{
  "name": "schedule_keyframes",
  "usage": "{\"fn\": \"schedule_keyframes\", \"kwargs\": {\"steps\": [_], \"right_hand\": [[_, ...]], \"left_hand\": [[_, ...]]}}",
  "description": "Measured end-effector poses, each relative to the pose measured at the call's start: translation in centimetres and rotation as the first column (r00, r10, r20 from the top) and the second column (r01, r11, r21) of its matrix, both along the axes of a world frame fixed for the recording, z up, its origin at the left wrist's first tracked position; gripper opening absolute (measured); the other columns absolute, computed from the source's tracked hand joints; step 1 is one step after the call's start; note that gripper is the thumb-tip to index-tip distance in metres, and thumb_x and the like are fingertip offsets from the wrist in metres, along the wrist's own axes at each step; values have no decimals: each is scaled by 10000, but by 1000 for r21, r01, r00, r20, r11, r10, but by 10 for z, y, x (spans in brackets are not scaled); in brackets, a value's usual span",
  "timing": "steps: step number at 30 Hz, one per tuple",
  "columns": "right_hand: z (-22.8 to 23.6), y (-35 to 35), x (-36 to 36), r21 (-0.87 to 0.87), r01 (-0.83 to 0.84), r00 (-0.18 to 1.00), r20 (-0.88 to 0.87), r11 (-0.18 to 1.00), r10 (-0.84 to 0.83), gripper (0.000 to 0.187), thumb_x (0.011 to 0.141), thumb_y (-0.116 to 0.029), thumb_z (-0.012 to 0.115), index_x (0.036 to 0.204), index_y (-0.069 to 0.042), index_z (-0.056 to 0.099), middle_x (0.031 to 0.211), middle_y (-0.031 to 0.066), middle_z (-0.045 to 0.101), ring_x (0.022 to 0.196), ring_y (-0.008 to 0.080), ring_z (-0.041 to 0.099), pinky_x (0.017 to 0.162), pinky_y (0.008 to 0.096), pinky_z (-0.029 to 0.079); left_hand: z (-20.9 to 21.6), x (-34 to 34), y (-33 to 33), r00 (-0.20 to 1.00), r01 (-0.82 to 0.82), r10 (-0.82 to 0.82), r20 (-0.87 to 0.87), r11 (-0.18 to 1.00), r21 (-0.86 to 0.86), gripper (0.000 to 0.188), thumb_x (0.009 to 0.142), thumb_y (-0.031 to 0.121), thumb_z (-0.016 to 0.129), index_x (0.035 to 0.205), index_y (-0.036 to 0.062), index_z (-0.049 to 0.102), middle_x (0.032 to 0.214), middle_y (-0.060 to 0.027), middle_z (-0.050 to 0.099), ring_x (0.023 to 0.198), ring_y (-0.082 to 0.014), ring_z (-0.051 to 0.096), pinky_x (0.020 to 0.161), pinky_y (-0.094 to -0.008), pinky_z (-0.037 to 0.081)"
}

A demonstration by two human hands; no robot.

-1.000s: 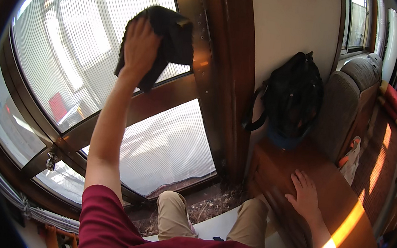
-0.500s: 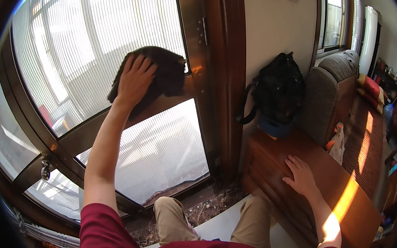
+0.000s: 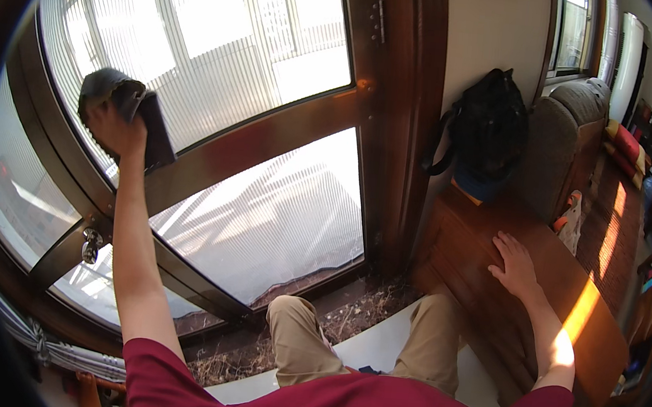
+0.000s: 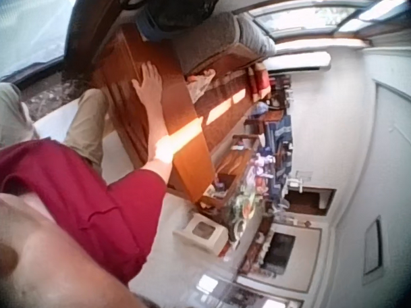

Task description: The person wipes a wooden cabinet and a nearby window frame using a cloth. They move around the furniture to clean different sides and edges, then wipe the window frame and a wall-mounted switch.

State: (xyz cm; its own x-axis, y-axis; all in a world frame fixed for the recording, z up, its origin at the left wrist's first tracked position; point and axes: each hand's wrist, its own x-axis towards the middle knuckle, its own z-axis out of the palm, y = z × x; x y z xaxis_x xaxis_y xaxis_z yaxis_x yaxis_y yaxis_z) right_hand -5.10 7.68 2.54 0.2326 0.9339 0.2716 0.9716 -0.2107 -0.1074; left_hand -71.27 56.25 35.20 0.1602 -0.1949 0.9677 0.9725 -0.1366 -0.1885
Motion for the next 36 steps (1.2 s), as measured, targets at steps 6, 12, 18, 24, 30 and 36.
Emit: {"fn": "schedule_keyframes", "kwargs": {"steps": [6, 12, 18, 24, 30, 36], "right_hand": [[3, -1, 0, 15, -3, 1000, 20, 1000, 3, 735, 864, -244, 782, 1512, -88, 473, 1611, 124, 431, 1487, 347, 396, 1217, 486, 339], [9, 1, -5, -7, 14, 1000, -12, 1000, -14, 730, 867, -247, 778, 1513, -85, 478, 1614, 130, 431, 1489, 352, 392, 1218, 484, 339], [3, 0, 2, 8, -4, 1000, -30, 1000, 4, 723, 878, -250, 772, 1516, -88, 474, 1619, 124, 427, 1496, 349, 387, 1221, 488, 335], [5, 1, -3, -14, -7, 1000, -8, 1000, 7, 719, 896, -243, 760, 1526, -77, 457, 1627, 143, 411, 1501, 350, 382, 1218, 497, 336], [46, 45, -71, 217, -30, 991, -124, 976, 58, 510, 929, -238, 726, 1382, -37, 607, 1487, 170, 581, 1351, 370, 549, 1120, 451, 447], [150, 110, -233, 673, -356, 843, -69, 649, 534, 623, 845, -141, 809, 1418, -74, 576, 1425, 140, 630, 1271, 356, 619, 1042, 446, 500]], "left_hand": [[-52, 153, -21, 958, 101, -166, -234, 958, -269, 433, 899, 188, 670, 1320, 87, 657, 1417, -212, 558, 1427, -472, 402, 1209, -637, 229], [-90, 272, -44, 672, 159, -474, -569, 843, -514, 273, 951, 276, 681, 1175, 121, 692, 1394, -86, 594, 1411, -314, 455, 1228, -527, 278], [-104, 245, -44, 691, 133, -468, -550, 831, -540, 424, 935, 253, 711, 1343, 157, 646, 1371, -54, 603, 1412, -277, 467, 1252, -501, 263], [-127, 191, -65, 748, 199, -515, -418, 775, -600, 449, 907, 164, 701, 1338, 76, 611, 1368, -69, 564, 1359, -307, 485, 1181, -501, 328], [-154, 210, -135, 668, 446, -733, -130, 534, -719, 507, 833, 49, 721, 1330, 51, 617, 1330, -74, 555, 1260, -317, 525, 1048, -457, 428], [-190, 242, -237, 325, 465, -942, -81, 234, -854, 315, 827, 38, 660, 1136, -13, 691, 1175, -83, 593, 1107, -291, 594, 939, -420, 488]]}}
